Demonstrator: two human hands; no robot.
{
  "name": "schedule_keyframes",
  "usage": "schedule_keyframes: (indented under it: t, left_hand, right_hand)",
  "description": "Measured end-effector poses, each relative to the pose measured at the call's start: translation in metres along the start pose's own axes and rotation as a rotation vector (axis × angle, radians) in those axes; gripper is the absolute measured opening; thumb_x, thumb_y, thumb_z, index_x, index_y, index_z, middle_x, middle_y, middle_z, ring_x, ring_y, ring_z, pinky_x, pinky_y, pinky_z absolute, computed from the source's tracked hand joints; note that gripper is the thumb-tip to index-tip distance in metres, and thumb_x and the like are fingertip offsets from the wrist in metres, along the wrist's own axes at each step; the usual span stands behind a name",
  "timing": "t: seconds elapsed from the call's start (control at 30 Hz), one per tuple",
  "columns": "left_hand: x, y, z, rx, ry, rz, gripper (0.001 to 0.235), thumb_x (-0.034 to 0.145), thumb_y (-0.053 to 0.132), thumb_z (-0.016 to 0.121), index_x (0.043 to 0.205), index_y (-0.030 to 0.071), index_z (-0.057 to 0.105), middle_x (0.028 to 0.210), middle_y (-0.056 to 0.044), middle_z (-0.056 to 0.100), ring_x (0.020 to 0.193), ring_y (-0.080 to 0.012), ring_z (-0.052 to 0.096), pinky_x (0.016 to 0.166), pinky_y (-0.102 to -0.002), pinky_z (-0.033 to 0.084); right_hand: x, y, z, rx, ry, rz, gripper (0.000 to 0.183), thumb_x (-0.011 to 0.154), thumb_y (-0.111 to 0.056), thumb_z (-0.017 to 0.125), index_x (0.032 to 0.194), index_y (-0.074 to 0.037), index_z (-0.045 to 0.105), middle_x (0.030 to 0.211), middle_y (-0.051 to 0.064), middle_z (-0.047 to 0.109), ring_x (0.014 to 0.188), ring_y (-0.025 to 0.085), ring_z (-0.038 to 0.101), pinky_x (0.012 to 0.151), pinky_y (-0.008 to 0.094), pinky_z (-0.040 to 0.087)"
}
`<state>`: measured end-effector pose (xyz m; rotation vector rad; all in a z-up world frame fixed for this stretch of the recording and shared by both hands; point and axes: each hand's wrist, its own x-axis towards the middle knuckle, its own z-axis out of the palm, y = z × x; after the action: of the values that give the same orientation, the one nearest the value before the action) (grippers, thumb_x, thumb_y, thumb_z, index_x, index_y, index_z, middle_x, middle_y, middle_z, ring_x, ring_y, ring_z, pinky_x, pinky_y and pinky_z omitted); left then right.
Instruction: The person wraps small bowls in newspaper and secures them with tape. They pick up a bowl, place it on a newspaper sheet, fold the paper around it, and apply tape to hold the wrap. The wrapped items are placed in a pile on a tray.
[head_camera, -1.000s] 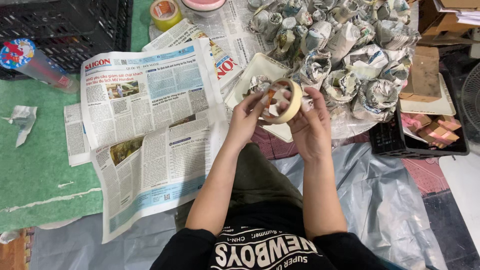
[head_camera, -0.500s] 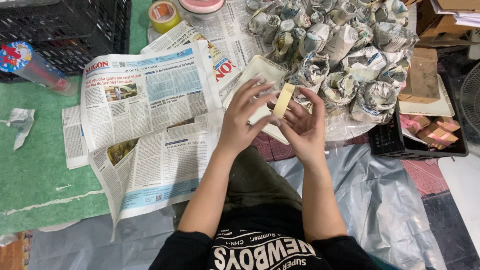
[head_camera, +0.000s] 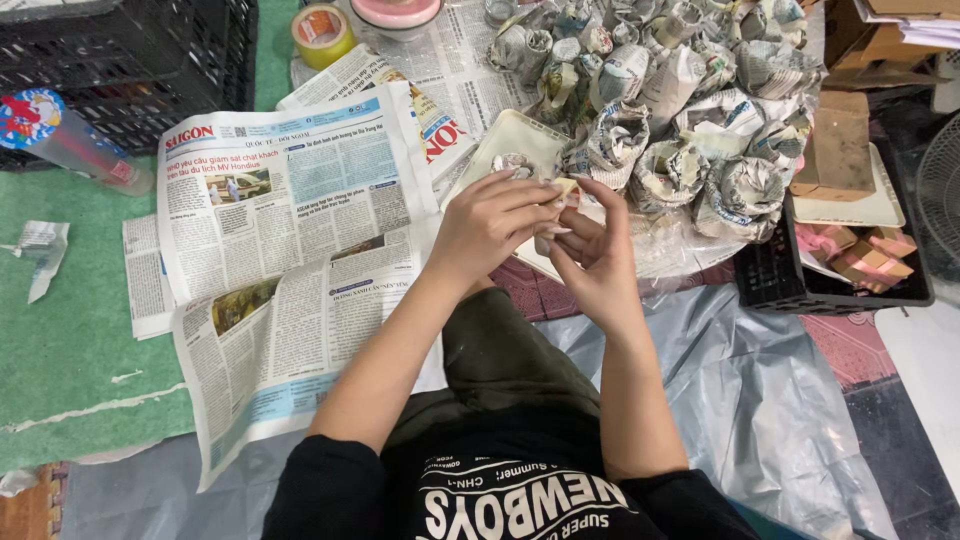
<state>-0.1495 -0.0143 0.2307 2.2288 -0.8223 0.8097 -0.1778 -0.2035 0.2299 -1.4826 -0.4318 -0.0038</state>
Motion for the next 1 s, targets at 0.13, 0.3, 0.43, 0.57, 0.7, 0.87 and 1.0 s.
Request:
schedule_keyframes:
  t: [0.13, 0.3, 0.43, 0.57, 0.7, 0.87, 1.0]
  left_hand:
    - [-0.004, -0.007, 0.009, 0.010, 0.018, 0.064, 0.022, 0.090, 0.020, 0.075, 0.111, 0.015, 0.080, 0.123, 0.003, 0.075, 0.119, -0.0180, 0.069, 0.104, -0.037, 0.055]
    - [0.001, -0.019, 0.011, 0.038, -0.017, 0.213, 0.023, 0.096, 0.023, 0.075, 0.116, 0.010, 0.074, 0.125, -0.001, 0.073, 0.122, -0.0198, 0.067, 0.104, -0.037, 0.055]
    - [0.013, -0.021, 0.011, 0.372, -0.048, 0.312, 0.023, 0.098, 0.036, 0.065, 0.108, 0.016, 0.063, 0.112, -0.005, 0.062, 0.110, -0.0220, 0.061, 0.096, -0.043, 0.049]
    - [0.021, -0.021, 0.004, 0.537, -0.147, 0.420, 0.020, 0.095, 0.035, 0.060, 0.105, 0.018, 0.058, 0.109, -0.004, 0.058, 0.103, -0.0205, 0.056, 0.087, -0.038, 0.043]
    - [0.030, -0.026, -0.002, 0.607, -0.277, 0.471, 0.017, 0.091, 0.031, 0.063, 0.097, 0.016, 0.056, 0.101, -0.002, 0.058, 0.096, -0.0194, 0.056, 0.082, -0.037, 0.043]
    - [0.034, -0.032, -0.006, 0.607, -0.234, 0.498, 0.016, 0.089, 0.030, 0.063, 0.094, 0.017, 0.056, 0.094, 0.001, 0.058, 0.093, -0.0176, 0.056, 0.080, -0.036, 0.044]
    - [0.034, -0.036, -0.005, 0.581, -0.230, 0.601, 0.014, 0.088, 0.029, 0.063, 0.091, 0.017, 0.057, 0.090, 0.003, 0.058, 0.094, -0.0158, 0.058, 0.080, -0.034, 0.045]
  right_hand:
    - [0.001, 0.006, -0.003, -0.007, -0.002, -0.006, 0.073, 0.095, 0.018, 0.059, 0.155, -0.008, 0.026, 0.123, 0.020, 0.066, 0.116, 0.023, 0.070, 0.100, 0.033, 0.059]
    - [0.006, 0.014, -0.004, 0.008, 0.021, 0.011, 0.071, 0.094, 0.018, 0.059, 0.152, -0.007, 0.027, 0.127, 0.020, 0.067, 0.118, 0.022, 0.070, 0.099, 0.032, 0.059]
    - [0.011, 0.017, -0.007, 0.003, 0.021, 0.026, 0.070, 0.095, 0.018, 0.061, 0.151, -0.008, 0.028, 0.126, 0.020, 0.068, 0.113, 0.021, 0.071, 0.096, 0.032, 0.060]
    - [0.016, 0.017, -0.009, 0.001, -0.017, 0.034, 0.073, 0.095, 0.019, 0.060, 0.153, -0.009, 0.026, 0.124, 0.019, 0.067, 0.117, 0.021, 0.070, 0.097, 0.032, 0.060]
    - [0.026, 0.017, -0.009, 0.037, -0.055, 0.059, 0.074, 0.093, 0.021, 0.057, 0.153, -0.009, 0.026, 0.123, 0.018, 0.067, 0.116, 0.022, 0.070, 0.095, 0.031, 0.059]
    - [0.035, 0.015, -0.008, 0.034, -0.087, 0.076, 0.070, 0.093, 0.020, 0.058, 0.152, -0.007, 0.031, 0.117, 0.018, 0.068, 0.112, 0.021, 0.071, 0.093, 0.032, 0.060]
    - [0.035, 0.014, -0.004, 0.052, -0.077, 0.134, 0.067, 0.091, 0.019, 0.057, 0.149, -0.006, 0.034, 0.115, 0.017, 0.070, 0.112, 0.022, 0.073, 0.092, 0.032, 0.063]
